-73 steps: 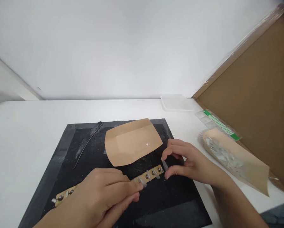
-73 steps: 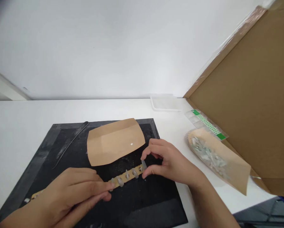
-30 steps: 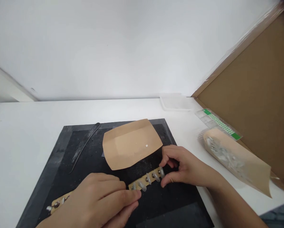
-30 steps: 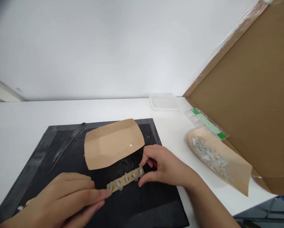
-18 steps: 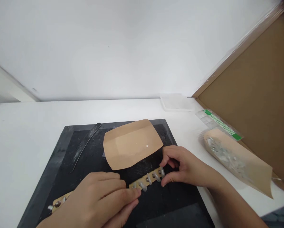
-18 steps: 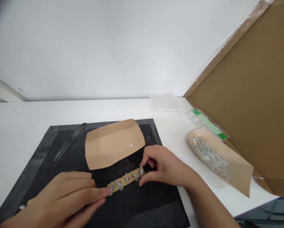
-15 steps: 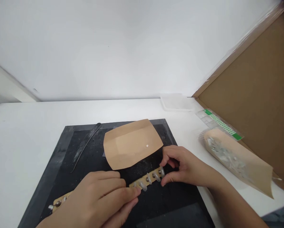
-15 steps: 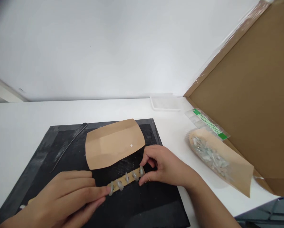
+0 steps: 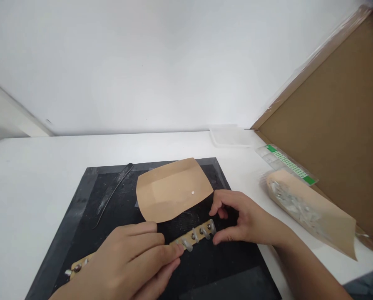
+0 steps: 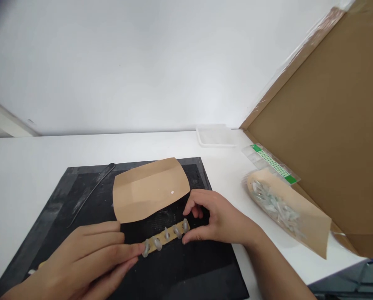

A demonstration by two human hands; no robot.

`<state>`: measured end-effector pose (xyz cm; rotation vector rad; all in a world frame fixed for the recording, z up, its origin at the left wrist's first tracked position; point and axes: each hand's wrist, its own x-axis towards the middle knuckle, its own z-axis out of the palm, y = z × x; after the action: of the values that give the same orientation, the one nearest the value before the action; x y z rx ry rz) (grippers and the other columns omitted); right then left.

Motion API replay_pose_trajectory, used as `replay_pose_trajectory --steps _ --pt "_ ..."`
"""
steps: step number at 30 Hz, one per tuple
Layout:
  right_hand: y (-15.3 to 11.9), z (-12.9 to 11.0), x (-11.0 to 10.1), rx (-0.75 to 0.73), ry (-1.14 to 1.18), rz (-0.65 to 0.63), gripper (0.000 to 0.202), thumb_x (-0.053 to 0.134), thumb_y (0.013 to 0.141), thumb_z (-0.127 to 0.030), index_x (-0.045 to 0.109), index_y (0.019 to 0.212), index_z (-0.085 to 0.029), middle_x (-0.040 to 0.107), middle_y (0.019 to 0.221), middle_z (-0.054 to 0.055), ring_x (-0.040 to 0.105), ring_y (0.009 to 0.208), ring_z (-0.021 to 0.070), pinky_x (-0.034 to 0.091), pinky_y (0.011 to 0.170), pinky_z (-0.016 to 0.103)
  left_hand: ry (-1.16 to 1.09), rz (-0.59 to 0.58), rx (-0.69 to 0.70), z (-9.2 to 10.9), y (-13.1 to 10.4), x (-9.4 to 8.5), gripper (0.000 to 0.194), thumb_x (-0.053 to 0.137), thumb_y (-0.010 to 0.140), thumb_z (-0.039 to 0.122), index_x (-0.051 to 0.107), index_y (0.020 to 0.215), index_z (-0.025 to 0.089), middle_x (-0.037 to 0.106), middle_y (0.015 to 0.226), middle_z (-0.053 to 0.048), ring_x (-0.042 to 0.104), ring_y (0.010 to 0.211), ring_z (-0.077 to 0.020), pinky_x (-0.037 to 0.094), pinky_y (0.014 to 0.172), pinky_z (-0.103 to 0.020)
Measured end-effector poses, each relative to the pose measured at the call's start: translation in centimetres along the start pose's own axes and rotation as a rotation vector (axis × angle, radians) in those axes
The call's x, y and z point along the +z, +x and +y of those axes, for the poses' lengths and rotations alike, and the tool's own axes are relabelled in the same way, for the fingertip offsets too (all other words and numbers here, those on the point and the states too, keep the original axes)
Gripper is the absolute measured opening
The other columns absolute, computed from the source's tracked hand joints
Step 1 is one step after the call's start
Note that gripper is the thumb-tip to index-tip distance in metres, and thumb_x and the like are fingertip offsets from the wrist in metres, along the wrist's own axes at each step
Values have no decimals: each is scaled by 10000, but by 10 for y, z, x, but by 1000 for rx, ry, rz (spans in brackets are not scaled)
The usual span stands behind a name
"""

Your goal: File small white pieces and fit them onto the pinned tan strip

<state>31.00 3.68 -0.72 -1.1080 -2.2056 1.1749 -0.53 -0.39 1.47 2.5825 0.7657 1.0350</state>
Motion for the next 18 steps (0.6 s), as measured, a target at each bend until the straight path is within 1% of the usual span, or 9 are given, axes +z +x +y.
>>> replay_pose_trajectory --steps 2,4,6,9,11,13,14,18 --pt "0 -2 -1 -35 22 4 358 896 836 -480 681 925 -208 641 847 -6 584 743 131 475 676 262 6 -4 -3 2 0 -2 199 537 1056 124 729 1046 176 725 728 -21 712 642 -147 633 676 -251" --pt "1 -3 -1 -60 34 17 261 850 903 -414 700 891 -202 669 845 11 613 761 137 488 692 269 11 -15 -17 5 -2 -4 182 553 1056 152 731 1041 189 720 726 -17 708 641 -148 644 695 -261" --pt "1 -4 -1 -67 44 17 199 821 935 -372 729 890 -201 682 842 19 631 771 140 495 695 270 19 -28 -53 6 -4 -5 177 563 1065 235 737 1061 199 714 732 -26 712 658 -165 658 716 -289" --pt "1 -3 0 -44 62 -15 156 811 944 -364 776 922 -213 673 866 23 639 766 136 501 673 261 21 -17 -79 1 -8 -4 316 538 1068 438 752 1099 208 700 722 -59 728 688 -216 672 675 -334" --pt "1 -2 2 -26 71 -29 151 821 935 -369 795 926 -221 664 877 21 642 758 131 497 658 256 -6 21 -16 -4 -11 -1 404 527 1040 553 767 1063 230 688 684 -66 717 640 -227 642 545 -316" --pt "0 1 3 -27 79 -30 137 831 927 -359 806 920 -225 663 877 20 644 759 129 495 660 255 -9 61 -15 -9 -14 1 431 540 1015 598 781 1034 241 685 668 -73 713 615 -235 603 462 -305" --pt "0 2 3 -32 81 -27 124 835 925 -348 810 920 -227 666 876 19 645 764 129 495 668 256 -5 66 -26 -10 -15 1 432 554 1006 607 786 1035 245 684 668 -74 715 616 -237 593 447 -302" --pt "0 8 3 -48 96 -14 96 846 917 -318 818 917 -226 672 886 20 654 793 130 503 705 262 9 48 -74 -11 -17 -3 379 606 991 589 800 1013 264 671 672 -57 715 627 -227 577 466 -300"
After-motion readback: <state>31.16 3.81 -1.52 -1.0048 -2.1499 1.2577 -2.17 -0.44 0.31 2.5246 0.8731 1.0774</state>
